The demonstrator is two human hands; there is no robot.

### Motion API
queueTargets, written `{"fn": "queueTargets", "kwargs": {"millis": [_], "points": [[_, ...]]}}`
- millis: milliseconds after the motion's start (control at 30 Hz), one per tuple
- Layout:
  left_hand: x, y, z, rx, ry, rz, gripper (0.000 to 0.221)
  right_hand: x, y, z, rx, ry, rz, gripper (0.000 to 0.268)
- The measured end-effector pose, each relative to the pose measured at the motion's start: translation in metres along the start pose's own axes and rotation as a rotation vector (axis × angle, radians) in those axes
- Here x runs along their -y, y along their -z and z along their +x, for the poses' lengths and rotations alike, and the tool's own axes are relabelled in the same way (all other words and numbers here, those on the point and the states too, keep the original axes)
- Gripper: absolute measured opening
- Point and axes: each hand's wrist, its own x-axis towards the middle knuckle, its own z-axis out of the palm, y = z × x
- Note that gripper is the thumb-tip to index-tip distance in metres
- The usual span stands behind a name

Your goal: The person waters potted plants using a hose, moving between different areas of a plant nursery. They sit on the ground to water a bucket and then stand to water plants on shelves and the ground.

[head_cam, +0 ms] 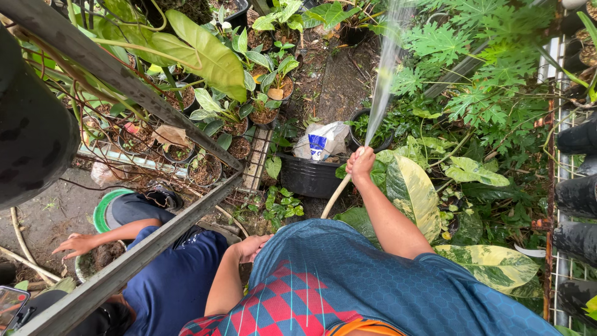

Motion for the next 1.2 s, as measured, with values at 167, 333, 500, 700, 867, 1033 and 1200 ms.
{"fn": "queueTargets", "kwargs": {"millis": [167,333,500,700,867,1033,1200], "points": [[0.000,-0.002,0.000,0.016,0.007,-0.010,0.056,0.000,0.002,-0.001,0.032,0.019,0.025,0.042],[-0.001,-0.004,0.001,0.004,0.003,-0.006,0.056,0.001,0.003,0.000,0.059,0.027,0.014,0.043],[-0.003,-0.005,0.001,0.059,-0.015,0.017,0.056,0.000,-0.002,0.000,0.076,0.029,0.038,0.042],[-0.006,-0.006,0.001,0.043,0.006,0.046,0.056,0.003,-0.005,0.003,0.076,-0.031,0.039,0.047],[-0.007,-0.003,-0.001,0.044,0.023,0.041,0.056,0.003,-0.010,0.002,0.066,-0.032,0.006,0.045],[-0.006,0.000,-0.001,0.062,0.020,0.056,0.056,-0.001,-0.012,-0.001,0.114,-0.023,-0.007,0.046],[-0.007,0.003,-0.002,0.096,0.038,0.046,0.056,-0.002,-0.009,0.002,0.079,-0.036,-0.004,0.046]]}}
